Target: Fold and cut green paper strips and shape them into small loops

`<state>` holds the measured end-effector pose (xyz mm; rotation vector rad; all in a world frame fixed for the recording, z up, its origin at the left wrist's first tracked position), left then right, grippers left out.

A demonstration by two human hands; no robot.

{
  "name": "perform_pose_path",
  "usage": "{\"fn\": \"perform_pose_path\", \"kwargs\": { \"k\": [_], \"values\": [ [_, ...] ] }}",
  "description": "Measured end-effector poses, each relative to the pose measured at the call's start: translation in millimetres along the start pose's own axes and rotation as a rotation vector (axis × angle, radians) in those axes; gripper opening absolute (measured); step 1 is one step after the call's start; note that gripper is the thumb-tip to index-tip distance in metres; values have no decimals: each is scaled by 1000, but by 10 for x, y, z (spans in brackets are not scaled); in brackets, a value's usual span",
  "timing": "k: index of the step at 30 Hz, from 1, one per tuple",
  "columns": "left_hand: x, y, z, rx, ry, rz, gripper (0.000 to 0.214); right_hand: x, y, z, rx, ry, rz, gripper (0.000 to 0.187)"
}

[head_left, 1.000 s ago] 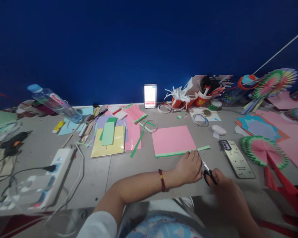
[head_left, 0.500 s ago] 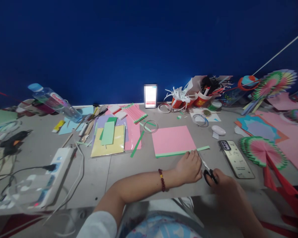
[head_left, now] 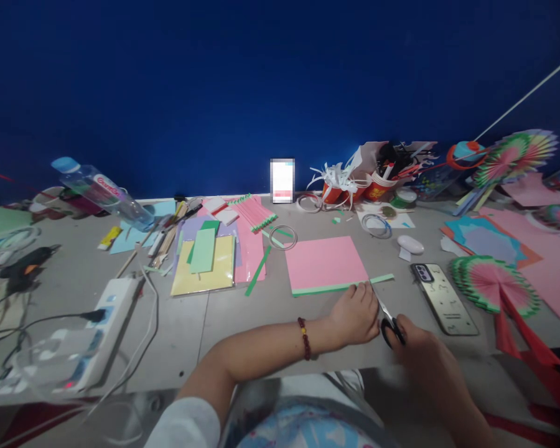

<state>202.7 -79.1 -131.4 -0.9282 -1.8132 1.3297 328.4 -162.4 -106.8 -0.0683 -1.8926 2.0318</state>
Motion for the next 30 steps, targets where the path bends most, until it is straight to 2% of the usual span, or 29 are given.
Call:
{"fn": "perform_pose_path", "kwargs": {
  "k": [4,10,20,30],
  "values": [
    [-1,0,1,4,0,6,57,45,-36,-21,117,66,7,19],
    [0,-10,6,16,6,0,57,53,-39,-27,110,48,27,18],
    [1,-15,2,7,2,6,53,97,-38,-21,172,81,1,15],
    [1,-11,-5,10,-1,21,54,50,9,-13,149,52,-26,15]
  ]
}}
Point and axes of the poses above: each hand's wrist, its own z-axis away from the middle knuckle, its own y-axis out of the palm, x = y × z, the point moved 2 cm from there along -z, towards the middle knuckle, and after that the axes turned 10 degrees about -z, right-handed, at the moved point
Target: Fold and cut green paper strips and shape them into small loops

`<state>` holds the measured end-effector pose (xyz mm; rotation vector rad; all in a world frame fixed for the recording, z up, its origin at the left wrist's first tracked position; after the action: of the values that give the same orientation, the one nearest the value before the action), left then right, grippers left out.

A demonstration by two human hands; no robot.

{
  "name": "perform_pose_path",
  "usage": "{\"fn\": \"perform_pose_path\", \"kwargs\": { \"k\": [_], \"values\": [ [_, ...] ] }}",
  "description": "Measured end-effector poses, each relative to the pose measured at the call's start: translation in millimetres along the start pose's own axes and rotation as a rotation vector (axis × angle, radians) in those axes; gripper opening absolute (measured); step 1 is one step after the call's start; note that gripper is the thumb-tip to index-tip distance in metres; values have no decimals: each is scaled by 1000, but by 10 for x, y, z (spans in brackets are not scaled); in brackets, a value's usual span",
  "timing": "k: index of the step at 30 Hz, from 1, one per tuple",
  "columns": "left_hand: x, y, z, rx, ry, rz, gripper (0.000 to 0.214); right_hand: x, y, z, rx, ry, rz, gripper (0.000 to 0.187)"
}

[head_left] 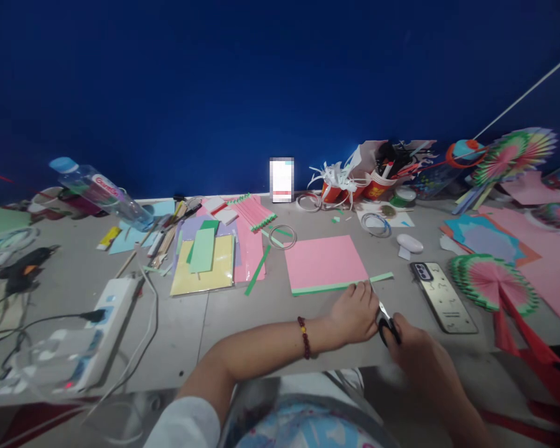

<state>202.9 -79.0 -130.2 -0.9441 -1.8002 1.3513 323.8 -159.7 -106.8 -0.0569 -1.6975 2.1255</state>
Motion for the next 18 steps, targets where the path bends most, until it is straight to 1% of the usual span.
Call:
{"fn": "perform_pose_path", "kwargs": {
  "k": [9,18],
  "values": [
    [-6,11,5,-24,-4,-8,53,-6,6,0,16,20,-16,15],
    [0,-13,0,-19,-6,-13,54,-42,27,-10,32,26,-58,15]
  ]
}}
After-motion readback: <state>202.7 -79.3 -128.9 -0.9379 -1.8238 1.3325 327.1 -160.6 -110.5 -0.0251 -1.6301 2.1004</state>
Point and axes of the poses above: each hand's wrist, its own z-axis away from the middle knuckle, its own y-axis out of the palm, x = y × z, the point moved 2 cm from there along -z, towards the middle knuckle, and after that the axes turned 10 degrees about -z, right-handed, at the moved point
